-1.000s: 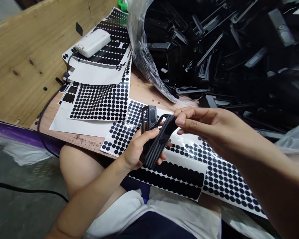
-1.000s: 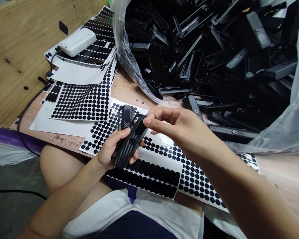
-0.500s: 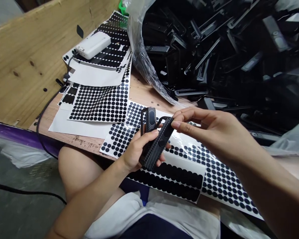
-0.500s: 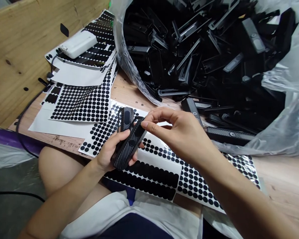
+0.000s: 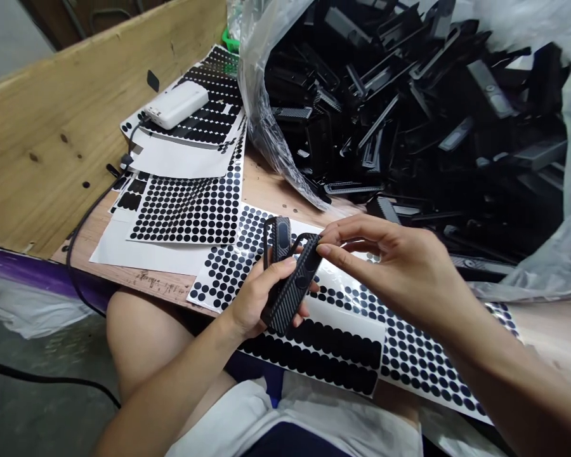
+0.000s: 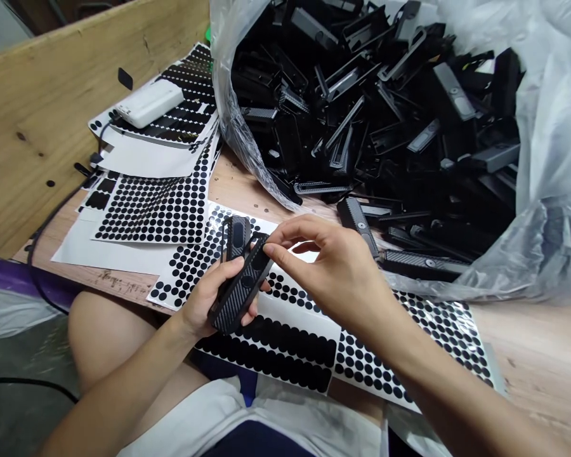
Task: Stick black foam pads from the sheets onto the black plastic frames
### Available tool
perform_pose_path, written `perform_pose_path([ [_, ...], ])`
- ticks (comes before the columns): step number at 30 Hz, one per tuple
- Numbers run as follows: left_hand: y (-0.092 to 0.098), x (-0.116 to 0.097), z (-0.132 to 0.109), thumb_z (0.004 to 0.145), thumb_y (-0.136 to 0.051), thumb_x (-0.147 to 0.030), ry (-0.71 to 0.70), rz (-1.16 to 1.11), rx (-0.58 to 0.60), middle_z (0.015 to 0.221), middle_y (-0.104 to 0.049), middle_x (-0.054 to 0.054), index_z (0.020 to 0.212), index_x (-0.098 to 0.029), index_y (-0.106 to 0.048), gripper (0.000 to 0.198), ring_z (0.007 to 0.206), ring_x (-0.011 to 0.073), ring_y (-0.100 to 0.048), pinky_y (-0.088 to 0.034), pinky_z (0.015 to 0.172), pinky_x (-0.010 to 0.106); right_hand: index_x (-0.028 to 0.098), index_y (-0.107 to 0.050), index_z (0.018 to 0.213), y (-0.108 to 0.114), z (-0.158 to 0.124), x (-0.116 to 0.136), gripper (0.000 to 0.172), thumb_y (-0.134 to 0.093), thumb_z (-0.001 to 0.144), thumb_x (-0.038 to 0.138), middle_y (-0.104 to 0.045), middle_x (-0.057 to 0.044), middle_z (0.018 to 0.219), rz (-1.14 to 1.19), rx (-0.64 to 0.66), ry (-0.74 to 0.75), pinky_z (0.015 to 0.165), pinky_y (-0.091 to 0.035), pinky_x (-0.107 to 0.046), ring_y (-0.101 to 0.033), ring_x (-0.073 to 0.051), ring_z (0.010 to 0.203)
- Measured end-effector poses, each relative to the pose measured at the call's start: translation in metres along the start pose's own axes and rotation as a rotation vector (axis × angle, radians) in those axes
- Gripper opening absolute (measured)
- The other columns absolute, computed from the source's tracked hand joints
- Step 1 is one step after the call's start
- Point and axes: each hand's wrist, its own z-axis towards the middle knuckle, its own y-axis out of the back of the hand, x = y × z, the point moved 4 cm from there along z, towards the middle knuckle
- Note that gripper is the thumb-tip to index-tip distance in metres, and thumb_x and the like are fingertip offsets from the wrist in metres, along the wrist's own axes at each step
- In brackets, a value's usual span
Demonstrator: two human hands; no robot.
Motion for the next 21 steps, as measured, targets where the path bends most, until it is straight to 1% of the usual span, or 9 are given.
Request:
perform_pose_path([
  [2,-0.001,-0.001,-0.001,0.081,-0.078,-0.054,-0.013,0.014,-0.010,0.079,-0.073,0.007,0.108,-0.013,-0.059,0.053,0.050,0.0146,-0.067,-0.053,0.040,0.021,0.026,-0.073,0.086,-0.001,-0.003,0.003,0.020,-0.069,0.092,0.045,-0.074,-0.008,0.099,-0.078,-0.032,0.057,0.085,-0.057,-0.048,-0.070,-0.030,0.093],
  [4,-0.002,-0.003,-0.003,0.079,-0.080,-0.054,-0.033,0.040,-0.032,0.081,-0.073,0.007,0.115,-0.014,-0.057,0.059,0.051,0.0142,-0.067,-0.054,0.042,0.021,0.025,-0.074,0.091,-0.002,-0.007,0.009,0.016,-0.069,0.091,0.040,-0.068,-0.013,0.121,-0.185,-0.142,0.132,0.094,-0.055,-0.053,-0.066,-0.034,0.111],
  [6,-0.003,-0.005,-0.004,0.078,-0.083,-0.050,-0.051,0.090,-0.055,0.082,-0.072,0.005,0.123,-0.015,-0.054,0.064,0.052,0.0138,-0.067,-0.054,0.043,0.020,0.025,-0.073,0.107,-0.003,-0.011,0.013,0.023,-0.070,0.090,0.040,-0.058,-0.016,0.139,-0.254,-0.241,0.185,0.099,-0.052,-0.055,-0.058,-0.038,0.126],
  [7,-0.003,-0.006,-0.005,0.078,-0.084,-0.048,-0.059,0.120,-0.062,0.082,-0.072,0.004,0.125,-0.016,-0.053,0.065,0.051,0.0136,-0.067,-0.054,0.043,0.020,0.025,-0.071,0.117,-0.005,-0.011,0.013,0.032,-0.070,0.090,0.041,-0.056,-0.016,0.141,-0.249,-0.234,0.189,0.099,-0.053,-0.055,-0.057,-0.037,0.128],
  [10,-0.005,-0.007,-0.007,0.078,-0.085,-0.044,-0.069,0.194,-0.058,0.083,-0.072,0.004,0.124,-0.015,-0.053,0.063,0.051,0.0131,-0.067,-0.055,0.043,0.020,0.024,-0.065,0.129,-0.006,-0.005,-0.004,0.046,-0.065,0.093,0.053,-0.067,-0.014,0.130,-0.148,-0.082,0.088,0.092,-0.056,-0.052,-0.064,-0.033,0.117],
  [12,-0.007,-0.008,-0.007,0.078,-0.084,-0.045,-0.072,0.213,-0.051,0.084,-0.072,0.005,0.120,-0.015,-0.055,0.059,0.052,0.0131,-0.067,-0.056,0.044,0.021,0.022,-0.067,0.125,0.007,-0.001,-0.032,0.050,-0.055,0.096,0.061,-0.071,-0.014,0.124,-0.209,-0.153,-0.052,0.092,-0.055,-0.054,-0.066,-0.033,0.111],
  [15,-0.008,-0.010,-0.007,0.080,-0.082,-0.048,-0.094,0.171,-0.050,0.084,-0.072,0.005,0.113,-0.013,-0.060,0.053,0.056,0.0133,-0.067,-0.058,0.047,0.022,0.017,-0.071,0.112,0.040,-0.002,-0.082,0.061,-0.055,0.090,0.072,-0.070,-0.022,0.118,-0.568,-0.422,-0.244,0.093,-0.047,-0.065,-0.059,-0.044,0.115],
  [18,-0.008,-0.013,-0.005,0.081,-0.080,-0.054,-0.120,0.067,-0.078,0.088,-0.070,0.006,0.104,-0.011,-0.065,0.051,0.061,0.0125,-0.067,-0.061,0.050,0.023,0.016,-0.074,0.096,0.058,-0.006,-0.118,0.066,-0.064,0.078,0.078,-0.073,-0.023,0.098,-0.720,-0.367,-0.335,0.087,-0.047,-0.067,-0.062,-0.048,0.104],
  [21,-0.007,-0.014,-0.003,0.081,-0.080,-0.055,-0.138,-0.008,-0.104,0.091,-0.069,0.005,0.101,-0.010,-0.067,0.051,0.066,0.0123,-0.067,-0.063,0.051,0.023,0.021,-0.074,0.106,0.069,-0.016,-0.114,0.056,-0.069,0.079,0.069,-0.075,-0.015,0.090,-0.576,-0.356,-0.369,0.080,-0.052,-0.059,-0.068,-0.041,0.088],
])
